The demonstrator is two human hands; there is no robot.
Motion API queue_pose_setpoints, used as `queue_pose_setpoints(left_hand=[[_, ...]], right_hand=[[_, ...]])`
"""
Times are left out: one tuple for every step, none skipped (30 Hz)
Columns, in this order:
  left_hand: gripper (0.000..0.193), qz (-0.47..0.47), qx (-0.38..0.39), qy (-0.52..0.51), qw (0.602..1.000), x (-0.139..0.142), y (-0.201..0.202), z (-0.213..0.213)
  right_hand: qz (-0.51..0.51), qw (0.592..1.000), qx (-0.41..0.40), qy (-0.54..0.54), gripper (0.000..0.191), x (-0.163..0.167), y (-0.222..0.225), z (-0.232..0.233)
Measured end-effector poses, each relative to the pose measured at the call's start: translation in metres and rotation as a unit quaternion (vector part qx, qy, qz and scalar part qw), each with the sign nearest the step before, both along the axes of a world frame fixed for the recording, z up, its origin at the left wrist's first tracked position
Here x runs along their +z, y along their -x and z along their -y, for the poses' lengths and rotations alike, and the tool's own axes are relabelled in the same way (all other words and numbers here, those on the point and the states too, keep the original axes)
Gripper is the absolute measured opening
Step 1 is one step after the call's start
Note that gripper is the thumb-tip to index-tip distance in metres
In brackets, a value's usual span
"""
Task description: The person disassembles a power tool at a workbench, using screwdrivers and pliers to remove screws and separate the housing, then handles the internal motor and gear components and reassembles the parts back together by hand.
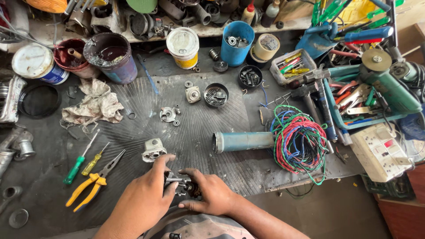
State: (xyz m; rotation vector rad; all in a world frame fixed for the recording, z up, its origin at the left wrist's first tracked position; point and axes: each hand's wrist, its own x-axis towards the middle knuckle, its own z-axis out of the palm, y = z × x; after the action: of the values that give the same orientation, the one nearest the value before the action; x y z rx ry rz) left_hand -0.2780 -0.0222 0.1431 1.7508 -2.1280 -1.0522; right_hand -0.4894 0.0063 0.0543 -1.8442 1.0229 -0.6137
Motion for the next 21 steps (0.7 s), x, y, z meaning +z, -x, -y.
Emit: queue_pose_setpoints(left_hand=[[0.065,0.011,-0.001,-0.009,1.0,-0.0001,0.0001,0.0002],[0.065,0.017,0.0,-0.014,1.0,-0.0002,0.0003,0.0007],[0.066,0.021,0.0,-0.016,1.0,-0.0004,0.0008,0.0012],[0.067,0.026,0.0,-0.017,1.0,-0.0005,0.001,0.0022],[0.066,0.033,-0.003,-0.023,0.999,-0.0006,0.0014,0.0029],[0.066,0.041,-0.006,-0.03,0.999,-0.0007,0.0016,0.0037],[0.065,0.049,-0.008,-0.035,0.998,-0.0007,0.0017,0.0048],[0.066,0.05,-0.013,-0.026,0.998,-0.0009,0.0017,0.0056],[0.067,0.051,-0.018,-0.017,0.998,-0.001,0.0014,0.0064],[0.068,0.053,-0.023,-0.009,0.998,-0.0011,0.001,0.0069],[0.068,0.054,-0.023,-0.009,0.998,-0.0016,0.0006,0.0074],[0.067,0.054,-0.023,-0.01,0.998,-0.002,0.0,0.0075],[0.067,0.053,-0.023,-0.011,0.998,-0.0029,-0.0002,0.0079],[0.067,0.052,-0.018,-0.02,0.998,-0.0034,-0.0009,0.0076],[0.068,0.047,-0.011,-0.025,0.999,-0.0045,-0.001,0.0081],[0.068,0.043,-0.007,-0.03,0.999,-0.0055,-0.0011,0.0083],[0.068,0.041,-0.009,-0.025,0.999,-0.0062,-0.0015,0.0088],[0.068,0.037,-0.009,-0.02,0.999,-0.007,-0.0014,0.0089],[0.067,0.033,-0.009,-0.013,0.999,-0.0073,-0.0017,0.0095],[0.068,0.032,-0.007,-0.014,0.999,-0.0075,-0.0018,0.0096],[0.069,0.031,-0.003,-0.016,0.999,-0.0074,-0.0019,0.0099]], right_hand=[[-0.002,1.0,0.0,0.001,0.085,-0.0001,-0.0002,-0.0004],[-0.005,1.0,0.0,0.003,0.085,-0.0003,-0.0002,-0.0005],[-0.009,1.0,-0.001,0.008,0.085,-0.0005,0.0002,-0.0001],[-0.006,1.0,-0.003,0.006,0.085,-0.0009,0.0002,0.0008],[-0.003,1.0,-0.004,0.002,0.085,-0.001,0.0001,0.0003],[0.0,1.0,-0.005,-0.002,0.085,-0.0013,-0.0002,0.0001],[0.001,1.0,-0.005,0.007,0.086,-0.0016,-0.0005,0.0007],[0.002,1.0,-0.005,0.016,0.086,-0.0017,-0.0006,0.0007],[0.002,1.0,-0.005,0.025,0.086,-0.0019,-0.0011,0.0012],[0.006,0.999,-0.006,0.031,0.087,-0.0021,-0.0016,0.0018],[0.008,0.999,-0.007,0.034,0.087,-0.0022,-0.0019,0.002],[0.011,0.999,-0.007,0.037,0.087,-0.0022,-0.0024,0.002],[0.007,1.0,-0.008,0.03,0.087,-0.0022,-0.0022,0.0025],[0.004,1.0,-0.009,0.02,0.087,-0.0022,-0.003,0.0018],[-0.002,1.0,-0.01,0.012,0.087,-0.0022,-0.0022,0.0026],[-0.003,1.0,-0.01,0.011,0.087,-0.0022,-0.0017,0.0028],[-0.001,1.0,-0.011,0.009,0.087,-0.0024,-0.0023,0.0034],[-0.002,1.0,-0.01,0.008,0.086,-0.0024,-0.0017,0.0038],[-0.003,1.0,-0.01,0.008,0.086,-0.0026,-0.0017,0.0049],[-0.003,1.0,-0.01,0.006,0.086,-0.0025,-0.0017,0.005],[-0.004,1.0,-0.009,0.002,0.086,-0.0025,-0.0019,0.0051]])
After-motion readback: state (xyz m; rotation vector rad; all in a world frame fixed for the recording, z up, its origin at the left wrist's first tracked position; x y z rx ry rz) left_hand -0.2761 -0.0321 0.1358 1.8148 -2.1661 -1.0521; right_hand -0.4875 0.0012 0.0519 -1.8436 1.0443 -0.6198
